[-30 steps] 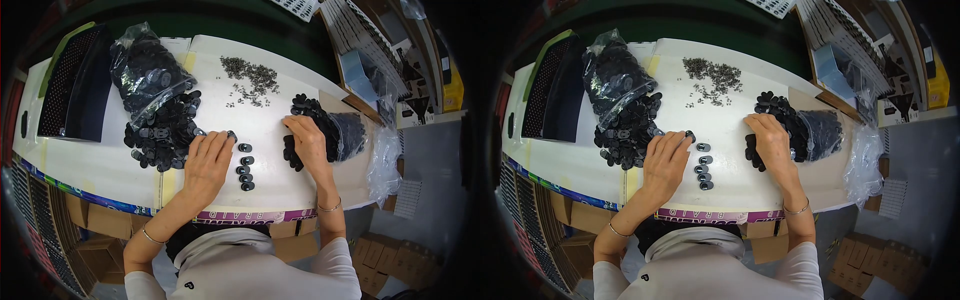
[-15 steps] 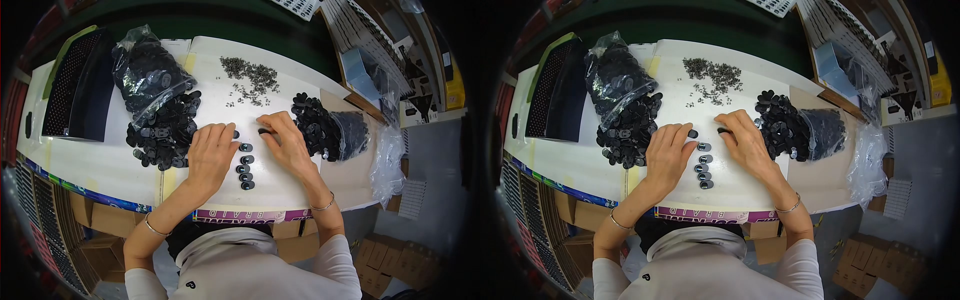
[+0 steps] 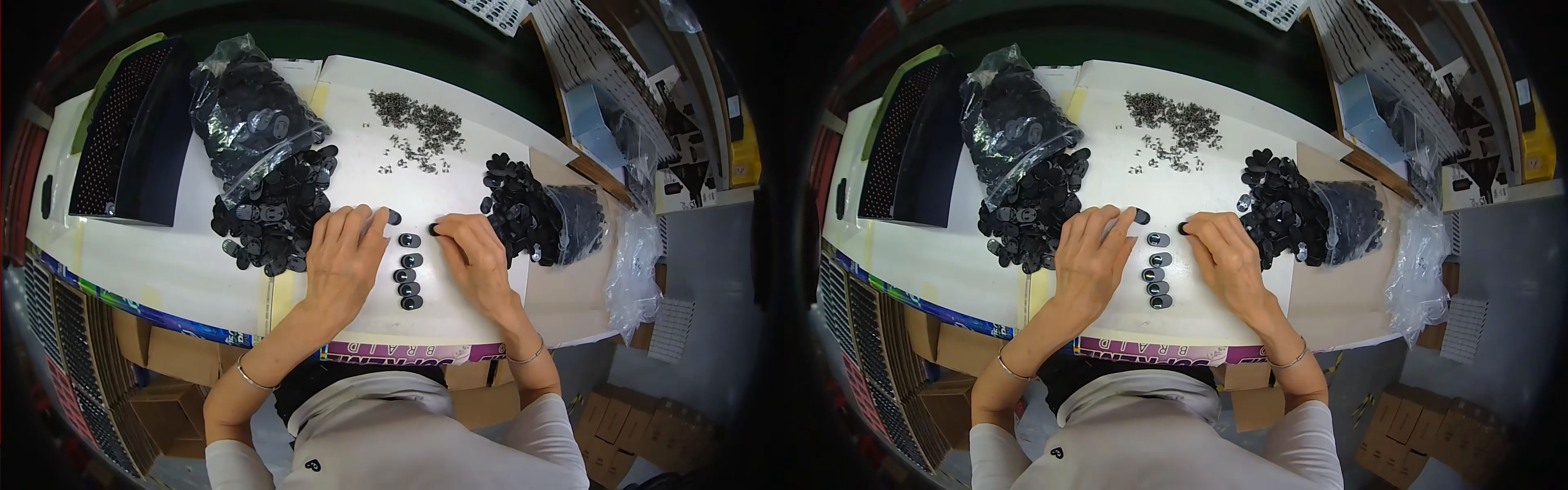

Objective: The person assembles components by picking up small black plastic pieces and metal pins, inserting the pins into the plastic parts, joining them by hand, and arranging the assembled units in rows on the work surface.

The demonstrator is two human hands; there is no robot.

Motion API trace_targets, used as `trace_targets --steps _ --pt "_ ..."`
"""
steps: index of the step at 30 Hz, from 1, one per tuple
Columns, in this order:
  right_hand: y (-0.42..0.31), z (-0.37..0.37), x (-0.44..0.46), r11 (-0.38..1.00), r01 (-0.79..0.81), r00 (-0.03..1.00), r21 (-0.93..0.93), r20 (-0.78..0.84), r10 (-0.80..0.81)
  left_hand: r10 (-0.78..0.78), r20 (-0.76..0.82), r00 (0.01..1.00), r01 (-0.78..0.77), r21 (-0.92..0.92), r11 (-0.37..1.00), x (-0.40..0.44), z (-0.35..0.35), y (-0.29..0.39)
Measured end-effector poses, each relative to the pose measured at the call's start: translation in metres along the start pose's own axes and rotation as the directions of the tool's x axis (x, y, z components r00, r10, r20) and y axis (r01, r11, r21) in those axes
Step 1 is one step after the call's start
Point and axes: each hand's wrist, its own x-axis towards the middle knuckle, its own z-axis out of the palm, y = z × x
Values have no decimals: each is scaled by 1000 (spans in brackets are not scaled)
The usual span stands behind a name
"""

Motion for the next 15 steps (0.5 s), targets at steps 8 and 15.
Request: trace_targets --steps 8,15 --pt "1 1 8 998 -40 998 51 44 38 -16 24 1000 16 -16 1000 17 10 -4" --pt "8 1 21 968 -141 984 209 133 115 -14 -25 1000 14 -3 1000 3 5 1"
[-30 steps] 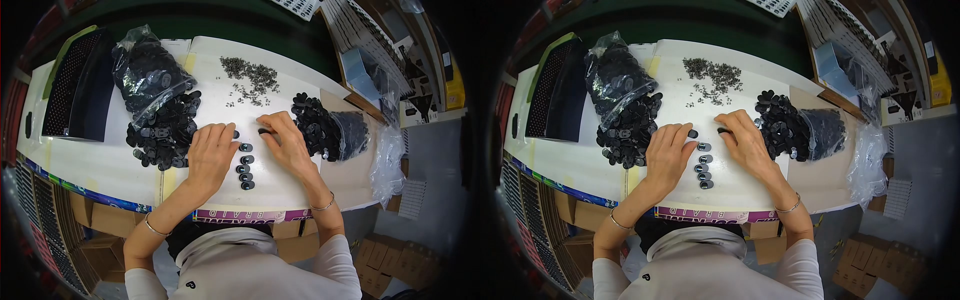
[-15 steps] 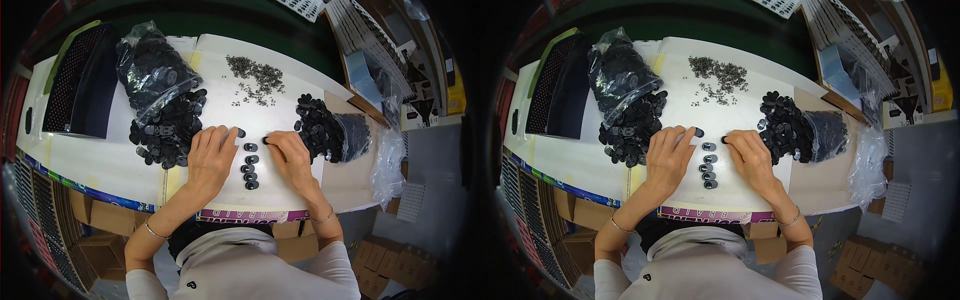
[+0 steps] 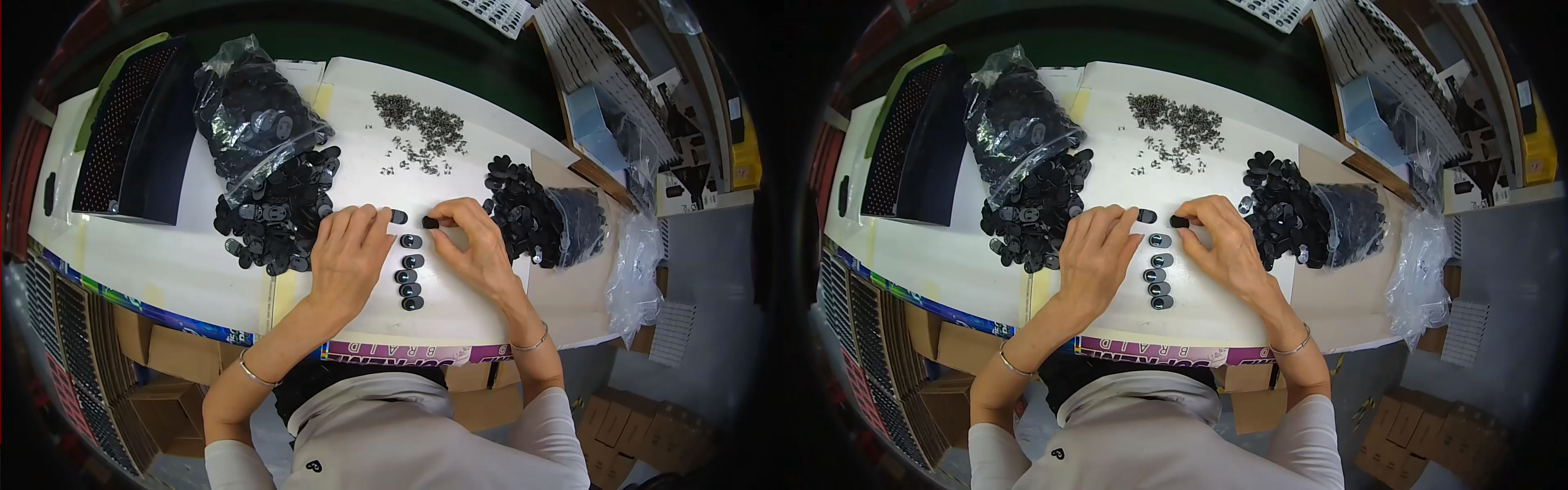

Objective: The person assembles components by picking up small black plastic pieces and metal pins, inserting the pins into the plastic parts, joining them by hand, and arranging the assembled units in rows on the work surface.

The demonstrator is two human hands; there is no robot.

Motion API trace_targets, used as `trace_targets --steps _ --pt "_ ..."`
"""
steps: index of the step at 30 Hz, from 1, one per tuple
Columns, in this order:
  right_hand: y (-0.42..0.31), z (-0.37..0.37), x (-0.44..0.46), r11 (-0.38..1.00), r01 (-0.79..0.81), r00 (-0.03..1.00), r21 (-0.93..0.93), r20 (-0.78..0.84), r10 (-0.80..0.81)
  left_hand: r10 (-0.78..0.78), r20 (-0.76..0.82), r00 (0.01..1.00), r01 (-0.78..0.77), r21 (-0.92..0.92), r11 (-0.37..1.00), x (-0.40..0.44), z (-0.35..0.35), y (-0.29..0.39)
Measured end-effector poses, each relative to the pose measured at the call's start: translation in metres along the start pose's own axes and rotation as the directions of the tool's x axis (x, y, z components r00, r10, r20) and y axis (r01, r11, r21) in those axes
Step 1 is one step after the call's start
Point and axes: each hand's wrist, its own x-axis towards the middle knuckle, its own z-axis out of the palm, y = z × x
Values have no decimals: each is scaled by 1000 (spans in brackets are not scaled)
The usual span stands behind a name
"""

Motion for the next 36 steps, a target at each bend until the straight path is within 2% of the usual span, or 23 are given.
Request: trace_targets --steps 6,15,18,21,25,28,32,36 --pt "-6 12 21 998 53 998 39 29 -54 62 14 998 -62 31 998 -6 0 -3" --pt "-11 18 28 999 36 997 28 63 -37 97 25 995 -99 71 993 -7 5 -2" --pt "-7 22 27 996 93 995 -18 43 -92 97 23 995 -99 71 993 -7 6 -3" --pt "-14 25 17 908 303 951 -289 35 -306 92 23 996 -93 65 994 -9 7 -3" --pt "-26 33 -1 806 362 926 -468 79 -370 76 6 997 -77 68 995 -9 -1 -5" --pt "-30 35 -8 806 359 927 -470 83 -365 -12 -48 999 21 183 983 -4 -18 -7" --pt "-35 37 -16 828 351 928 -437 47 -369 -56 -41 998 67 332 941 -3 -35 -22" --pt "-24 31 -8 955 257 964 -146 -29 -264 -1 -11 1000 4 327 945 -7 -36 -30"
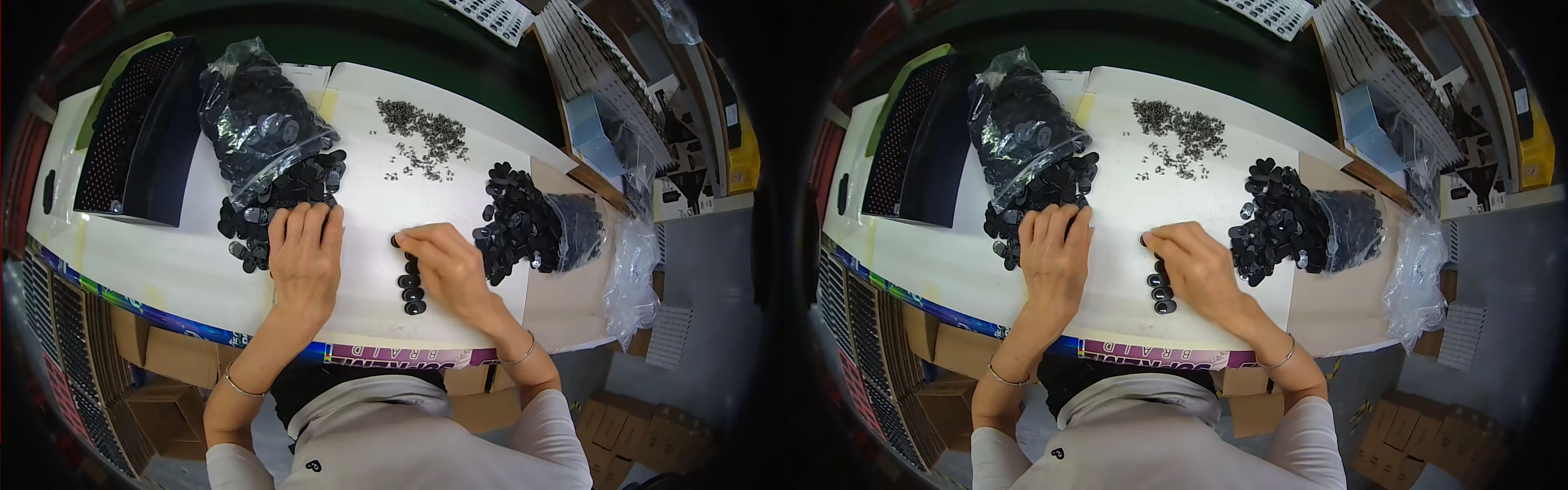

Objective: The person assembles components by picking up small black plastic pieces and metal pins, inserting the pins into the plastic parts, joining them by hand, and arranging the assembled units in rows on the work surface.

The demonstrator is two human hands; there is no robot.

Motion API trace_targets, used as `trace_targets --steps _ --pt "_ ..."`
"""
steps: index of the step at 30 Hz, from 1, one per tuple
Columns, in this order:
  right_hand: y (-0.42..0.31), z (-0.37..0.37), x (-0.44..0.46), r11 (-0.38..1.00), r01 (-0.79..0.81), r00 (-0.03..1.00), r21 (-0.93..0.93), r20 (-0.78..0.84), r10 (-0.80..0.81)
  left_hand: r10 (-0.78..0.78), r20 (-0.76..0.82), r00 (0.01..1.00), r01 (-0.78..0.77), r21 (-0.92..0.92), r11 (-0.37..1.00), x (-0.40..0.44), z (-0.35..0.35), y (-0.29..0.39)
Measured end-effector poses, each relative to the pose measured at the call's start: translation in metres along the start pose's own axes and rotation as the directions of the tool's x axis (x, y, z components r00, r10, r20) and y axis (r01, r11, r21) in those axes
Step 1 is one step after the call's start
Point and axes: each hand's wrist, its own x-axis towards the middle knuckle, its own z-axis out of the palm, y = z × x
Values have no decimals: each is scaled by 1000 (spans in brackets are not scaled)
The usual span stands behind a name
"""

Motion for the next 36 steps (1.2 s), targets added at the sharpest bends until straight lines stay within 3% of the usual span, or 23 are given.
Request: trace_targets --steps 2,5,10,19,22,26,29,36 --pt "12 -6 9 984 -109 994 144 29 105 48 4 999 -48 -6 999 -2 0 -2" --pt "22 -1 30 961 -228 970 157 -42 238 5 10 1000 -5 -63 998 0 -3 0" --pt "39 16 61 962 -210 971 176 -81 226 -16 -30 999 17 19 1000 3 0 -5" --pt "44 7 52 990 -129 992 -62 -17 128 13 -26 1000 -11 65 998 8 3 -4" --pt "42 -6 35 992 -123 992 -41 22 124 20 -34 999 -18 57 998 8 7 -8" --pt "36 -12 25 969 -237 971 70 15 237 29 -91 995 -25 47 999 8 12 -9" --pt "33 -10 30 963 -250 968 100 1 251 23 -117 993 -22 7 1000 10 7 -4" --pt "35 14 45 996 -87 995 28 -43 88 -32 10 999 34 -352 936 10 13 27"
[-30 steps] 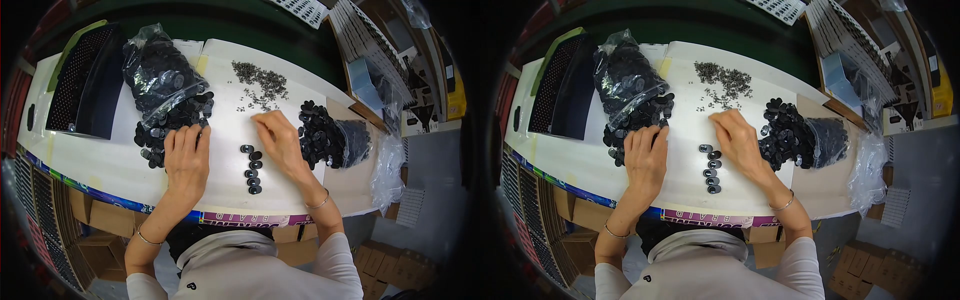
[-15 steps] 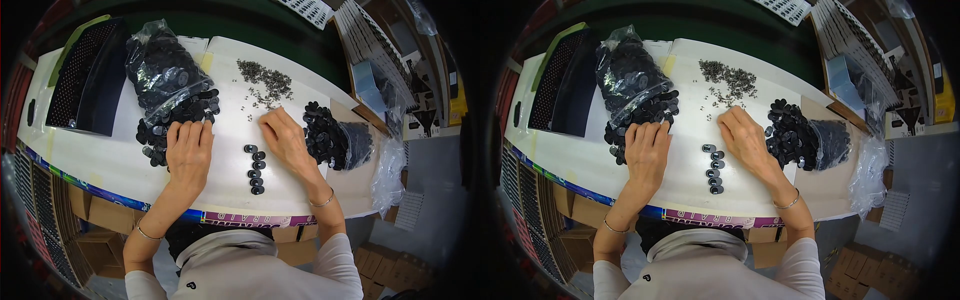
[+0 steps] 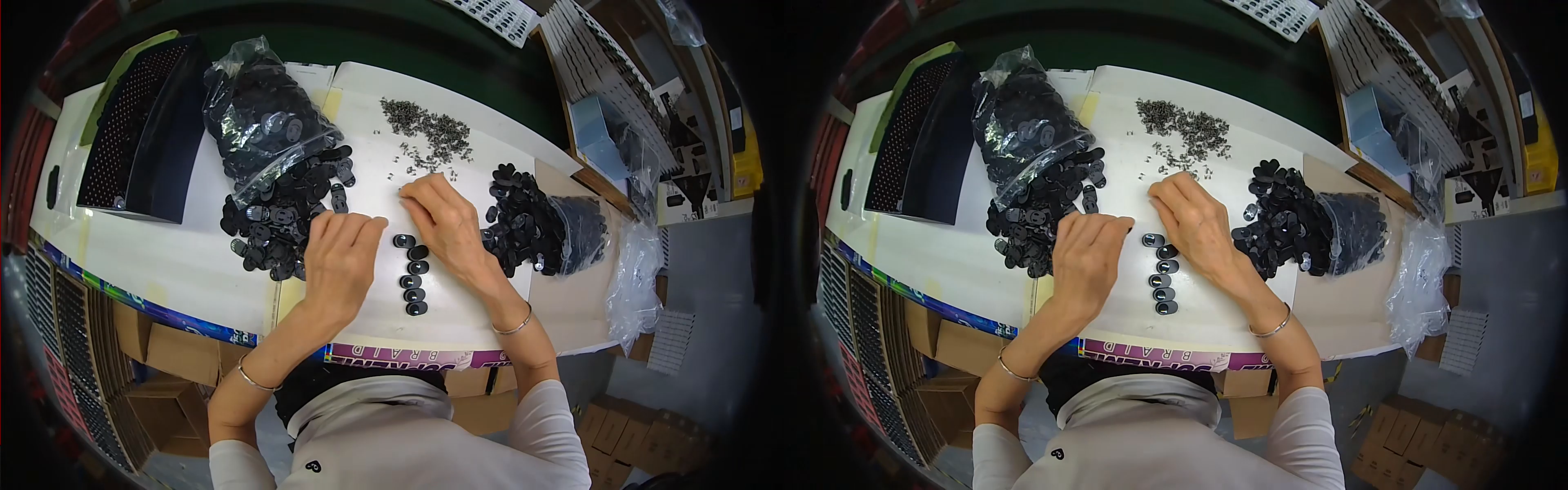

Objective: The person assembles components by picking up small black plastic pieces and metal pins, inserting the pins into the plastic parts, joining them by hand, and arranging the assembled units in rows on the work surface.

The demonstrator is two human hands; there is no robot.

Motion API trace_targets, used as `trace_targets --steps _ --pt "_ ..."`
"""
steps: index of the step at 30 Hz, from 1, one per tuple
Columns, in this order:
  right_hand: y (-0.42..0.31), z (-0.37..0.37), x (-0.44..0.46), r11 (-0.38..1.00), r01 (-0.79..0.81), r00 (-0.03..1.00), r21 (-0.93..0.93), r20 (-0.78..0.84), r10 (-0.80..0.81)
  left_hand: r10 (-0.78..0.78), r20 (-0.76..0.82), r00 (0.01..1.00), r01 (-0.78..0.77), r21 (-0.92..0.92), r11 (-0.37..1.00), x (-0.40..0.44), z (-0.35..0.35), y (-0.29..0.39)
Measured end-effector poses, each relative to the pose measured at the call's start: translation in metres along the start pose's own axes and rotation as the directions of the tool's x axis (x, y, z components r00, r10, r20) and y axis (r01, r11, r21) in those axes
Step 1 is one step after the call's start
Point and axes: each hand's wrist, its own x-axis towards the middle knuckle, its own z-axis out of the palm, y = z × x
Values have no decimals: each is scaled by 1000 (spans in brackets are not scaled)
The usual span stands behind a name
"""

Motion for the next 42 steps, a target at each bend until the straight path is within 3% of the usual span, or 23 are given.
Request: trace_targets --steps 4,10,13,16,23,28,31,40,42 --pt "-4 -9 -1 999 -6 997 -42 73 9 -11 -37 999 10 -9 1000 2 0 5" --pt "-7 -44 7 969 -247 880 -19 413 232 80 35 996 -82 60 995 -17 0 2" --pt "1 -34 7 943 -307 926 129 269 265 104 50 993 -106 59 993 -17 2 2" --pt "4 -33 1 923 -342 924 176 244 295 107 82 991 -111 47 993 -16 -2 3" --pt "-4 -27 -9 980 -194 972 54 146 184 156 106 982 -160 33 987 -22 1 1" --pt "-2 -27 -6 997 -71 987 -31 141 74 155 111 982 -160 33 987 -21 1 2" --pt "-1 -31 -4 995 -95 984 -42 149 100 149 115 982 -152 19 988 -21 2 2" --pt "-18 -19 0 959 -201 952 201 270 143 157 117 981 -162 39 986 -21 4 2" --pt "-18 -16 1 970 -163 957 182 269 110 157 111 981 -162 39 986 -21 5 2"
